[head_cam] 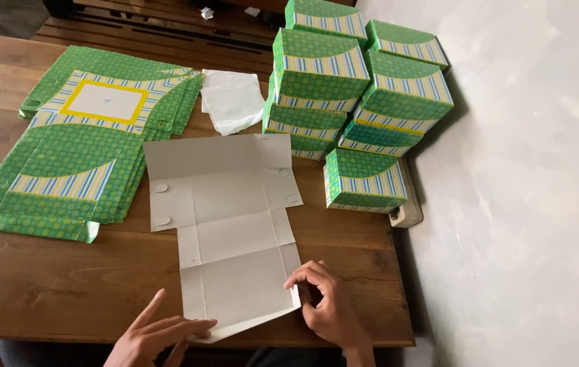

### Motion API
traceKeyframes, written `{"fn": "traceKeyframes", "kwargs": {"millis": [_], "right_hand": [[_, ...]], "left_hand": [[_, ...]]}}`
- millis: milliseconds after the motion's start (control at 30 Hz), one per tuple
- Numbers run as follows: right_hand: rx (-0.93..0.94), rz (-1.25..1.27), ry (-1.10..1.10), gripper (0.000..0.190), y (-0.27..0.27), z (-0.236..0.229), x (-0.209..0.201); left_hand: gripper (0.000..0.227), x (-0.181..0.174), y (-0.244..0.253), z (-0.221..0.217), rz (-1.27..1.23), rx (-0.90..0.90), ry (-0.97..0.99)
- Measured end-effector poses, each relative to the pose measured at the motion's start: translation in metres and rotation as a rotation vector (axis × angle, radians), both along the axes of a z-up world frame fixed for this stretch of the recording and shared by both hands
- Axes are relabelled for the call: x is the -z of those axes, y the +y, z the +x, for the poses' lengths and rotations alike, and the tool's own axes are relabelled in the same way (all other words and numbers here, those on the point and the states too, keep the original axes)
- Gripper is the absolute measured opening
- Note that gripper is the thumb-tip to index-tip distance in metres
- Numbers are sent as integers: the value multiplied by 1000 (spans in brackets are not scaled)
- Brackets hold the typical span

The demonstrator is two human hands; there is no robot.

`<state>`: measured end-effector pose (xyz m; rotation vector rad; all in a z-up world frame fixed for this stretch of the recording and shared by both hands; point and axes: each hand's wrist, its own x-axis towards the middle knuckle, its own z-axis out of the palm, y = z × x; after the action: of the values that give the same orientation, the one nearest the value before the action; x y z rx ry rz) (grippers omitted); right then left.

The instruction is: The person folds white paper sheets and places them into a small green and yellow patterned box, then closes the box. They then unfold a flat cardboard box blank and begin folding its flaps to form a box shape.

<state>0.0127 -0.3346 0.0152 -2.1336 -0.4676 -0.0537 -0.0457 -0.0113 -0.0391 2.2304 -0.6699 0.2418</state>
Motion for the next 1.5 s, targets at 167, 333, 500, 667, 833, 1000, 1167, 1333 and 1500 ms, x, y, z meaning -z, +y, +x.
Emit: {"fn": "traceKeyframes", "kwargs": {"millis": [167,333,500,667,833,1000,1167,1333,1500], "right_hand": [[-16,10,2,34,1,0,-2],[-25,8,-4,49,-1,0,1],[-5,-7,23,43,0,0,1],[21,11,44,32,1,0,-4],[15,22,61,31,2,0,-6],[2,15,37,31,2,1,-4],[16,9,56,32,3,0,-5],[-3,2,70,52,-1,1,2],[-25,59,59,44,-1,-3,-4]], "left_hand": [[45,-13,-2,9,-236,60,187],[58,0,-8,20,-179,78,213],[62,-30,-13,27,-333,187,603],[43,-17,7,31,-133,110,413],[21,-34,11,26,-143,93,388],[14,-25,6,29,-68,158,374],[16,-34,-7,31,-14,115,393],[19,-43,-20,34,2,125,316],[28,-26,-20,27,-18,81,222]]}}
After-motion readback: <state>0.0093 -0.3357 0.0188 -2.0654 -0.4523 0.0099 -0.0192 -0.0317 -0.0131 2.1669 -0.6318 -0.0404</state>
